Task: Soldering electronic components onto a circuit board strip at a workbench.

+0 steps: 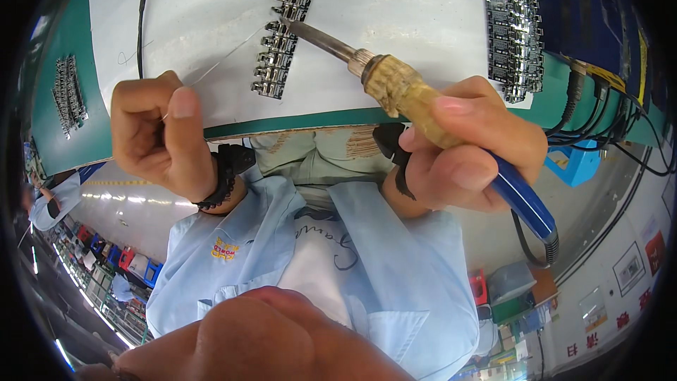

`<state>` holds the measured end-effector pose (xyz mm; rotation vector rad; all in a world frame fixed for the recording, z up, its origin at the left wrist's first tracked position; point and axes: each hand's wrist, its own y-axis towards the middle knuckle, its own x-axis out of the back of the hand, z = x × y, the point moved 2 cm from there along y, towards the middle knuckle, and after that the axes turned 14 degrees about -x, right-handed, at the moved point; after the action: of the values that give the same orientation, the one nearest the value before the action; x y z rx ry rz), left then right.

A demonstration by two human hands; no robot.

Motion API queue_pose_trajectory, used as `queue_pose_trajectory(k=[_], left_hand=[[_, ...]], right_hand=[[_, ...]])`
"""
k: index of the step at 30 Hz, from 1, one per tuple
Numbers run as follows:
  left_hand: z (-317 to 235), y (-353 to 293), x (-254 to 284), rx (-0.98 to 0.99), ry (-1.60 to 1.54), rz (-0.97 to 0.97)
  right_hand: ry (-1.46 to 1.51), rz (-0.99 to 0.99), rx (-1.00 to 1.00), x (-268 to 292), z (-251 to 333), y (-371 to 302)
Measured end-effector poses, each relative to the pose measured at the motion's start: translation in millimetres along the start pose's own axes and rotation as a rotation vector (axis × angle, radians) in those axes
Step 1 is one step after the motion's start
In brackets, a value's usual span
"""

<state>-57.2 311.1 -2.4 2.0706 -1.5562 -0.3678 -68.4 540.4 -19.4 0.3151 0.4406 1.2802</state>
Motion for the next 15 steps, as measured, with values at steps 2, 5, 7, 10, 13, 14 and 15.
queue_pose_trajectory(k=[2,5,7,10,13,14,15], left_hand=[[1.2,1.0,-0.7,-0.018,0.044,0.063],[1.3,1.7,-1.3,-0.025,0.066,0.092],[1.2,1.9,-1.5,-0.023,0.065,0.086],[0.8,1.8,-2.7,-0.015,0.062,0.066],[0.9,2.1,-2.2,-0.015,0.069,0.066],[1.0,2.3,-1.9,-0.019,0.078,0.075],[1.0,2.4,-1.8,-0.023,0.088,0.085]], right_hand=[[-0.083,0.019,0.014,-4.4,1.4,4.0],[-0.247,0.058,0.040,-9.1,3.2,7.7],[-0.150,0.076,-0.039,-6.2,2.6,5.3],[-0.104,0.081,-0.075,-5.8,1.7,4.8],[-0.110,0.073,-0.065,-7.8,2.6,5.7],[-0.096,0.078,-0.091,-8.8,3.3,5.8],[-0.083,0.084,-0.116,-9.9,4.0,5.9]])
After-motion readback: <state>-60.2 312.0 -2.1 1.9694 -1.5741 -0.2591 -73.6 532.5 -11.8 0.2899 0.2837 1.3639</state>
